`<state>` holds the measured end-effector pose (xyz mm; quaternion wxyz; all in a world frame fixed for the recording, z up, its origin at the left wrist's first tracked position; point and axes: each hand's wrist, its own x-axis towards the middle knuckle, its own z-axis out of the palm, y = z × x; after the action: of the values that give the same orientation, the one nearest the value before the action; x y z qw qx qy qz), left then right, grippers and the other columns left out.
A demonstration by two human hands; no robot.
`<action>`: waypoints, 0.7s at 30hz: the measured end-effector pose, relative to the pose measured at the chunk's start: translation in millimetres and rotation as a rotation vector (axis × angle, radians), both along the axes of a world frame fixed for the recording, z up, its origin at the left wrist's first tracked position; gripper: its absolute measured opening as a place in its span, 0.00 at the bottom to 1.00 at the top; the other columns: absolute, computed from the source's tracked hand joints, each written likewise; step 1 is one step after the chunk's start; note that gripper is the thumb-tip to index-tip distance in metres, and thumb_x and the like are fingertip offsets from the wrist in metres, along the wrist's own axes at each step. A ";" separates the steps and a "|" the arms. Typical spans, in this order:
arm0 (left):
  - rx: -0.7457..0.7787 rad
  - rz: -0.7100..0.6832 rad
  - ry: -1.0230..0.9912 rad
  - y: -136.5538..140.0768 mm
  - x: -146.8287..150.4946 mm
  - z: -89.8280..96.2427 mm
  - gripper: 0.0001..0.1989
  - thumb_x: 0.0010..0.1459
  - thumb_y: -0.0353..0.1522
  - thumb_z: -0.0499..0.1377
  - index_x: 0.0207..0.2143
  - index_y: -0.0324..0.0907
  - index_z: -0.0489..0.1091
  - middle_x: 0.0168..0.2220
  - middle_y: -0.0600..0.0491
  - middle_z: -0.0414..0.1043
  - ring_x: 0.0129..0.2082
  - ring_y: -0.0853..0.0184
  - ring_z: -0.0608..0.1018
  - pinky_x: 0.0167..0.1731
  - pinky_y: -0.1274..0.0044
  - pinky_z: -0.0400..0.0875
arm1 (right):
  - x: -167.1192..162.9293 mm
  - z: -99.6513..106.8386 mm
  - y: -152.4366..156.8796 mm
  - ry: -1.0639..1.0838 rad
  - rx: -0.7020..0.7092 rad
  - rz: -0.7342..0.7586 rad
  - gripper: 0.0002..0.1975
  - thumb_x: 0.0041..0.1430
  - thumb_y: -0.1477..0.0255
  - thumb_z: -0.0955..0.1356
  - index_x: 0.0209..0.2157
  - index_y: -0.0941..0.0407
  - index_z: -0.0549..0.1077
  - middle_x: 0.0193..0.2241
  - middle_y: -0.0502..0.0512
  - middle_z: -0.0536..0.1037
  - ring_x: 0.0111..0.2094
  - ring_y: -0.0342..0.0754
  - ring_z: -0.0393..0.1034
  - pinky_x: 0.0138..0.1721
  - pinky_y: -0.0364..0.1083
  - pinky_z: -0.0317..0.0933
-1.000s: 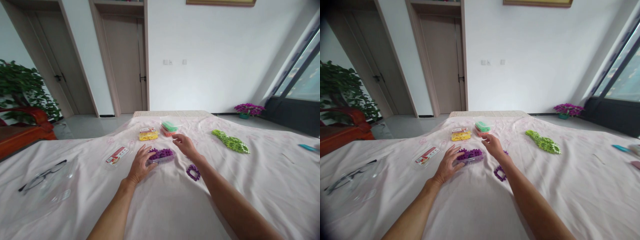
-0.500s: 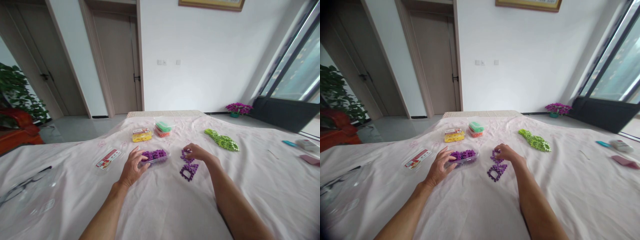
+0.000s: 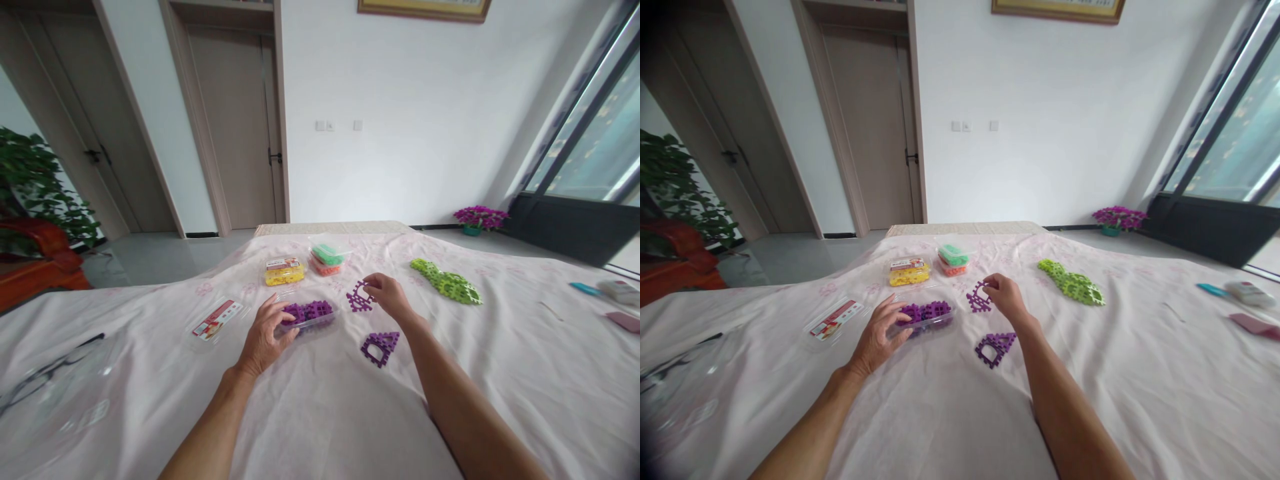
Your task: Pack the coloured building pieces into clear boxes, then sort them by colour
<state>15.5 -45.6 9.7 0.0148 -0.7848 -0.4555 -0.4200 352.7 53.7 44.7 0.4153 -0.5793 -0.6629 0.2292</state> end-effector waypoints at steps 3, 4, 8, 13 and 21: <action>0.006 -0.002 -0.008 0.6 0.3 -0.6 0.08 0.55 0.35 0.61 0.38 0.45 0.73 0.51 0.49 0.71 0.63 0.54 0.60 0.59 0.57 0.61 | -20.3 3.7 -5.0 0.232 -0.020 0.081 0.14 0.48 0.68 0.70 0.37 0.58 0.74 0.25 0.50 0.75 0.23 0.42 0.67 0.24 0.42 0.64; 0.010 -0.004 -0.008 0.6 0.3 -0.7 0.08 0.55 0.35 0.61 0.38 0.45 0.73 0.51 0.49 0.71 0.63 0.54 0.60 0.59 0.57 0.62 | -26.3 5.6 -7.4 0.292 -0.026 0.102 0.14 0.47 0.67 0.71 0.37 0.58 0.74 0.25 0.50 0.75 0.23 0.42 0.67 0.24 0.42 0.64; 0.021 -0.006 0.006 0.7 0.0 -0.8 0.12 0.55 0.35 0.61 0.43 0.45 0.72 0.52 0.48 0.71 0.62 0.53 0.61 0.59 0.56 0.62 | -43.0 17.0 -18.8 0.467 -0.041 0.182 0.16 0.45 0.66 0.73 0.36 0.59 0.73 0.24 0.49 0.75 0.23 0.41 0.67 0.25 0.42 0.64; 0.020 0.009 0.031 1.8 -0.7 -2.4 0.16 0.56 0.37 0.61 0.47 0.45 0.70 0.53 0.48 0.69 0.63 0.54 0.60 0.59 0.57 0.61 | -52.3 33.0 -30.1 0.576 -0.076 0.236 0.17 0.46 0.64 0.74 0.36 0.60 0.74 0.24 0.51 0.75 0.24 0.41 0.68 0.26 0.42 0.64; 0.011 0.008 0.025 2.2 -0.3 -3.6 0.16 0.56 0.38 0.61 0.47 0.46 0.70 0.54 0.48 0.68 0.63 0.54 0.60 0.59 0.57 0.61 | -79.1 24.1 -32.7 0.351 -0.021 0.301 0.12 0.51 0.68 0.69 0.37 0.58 0.74 0.24 0.49 0.75 0.23 0.42 0.67 0.25 0.42 0.63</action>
<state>15.2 -43.4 6.2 0.0264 -0.7880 -0.4560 -0.4128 273.6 20.9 68.8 0.4795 -0.4295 -0.6568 0.3927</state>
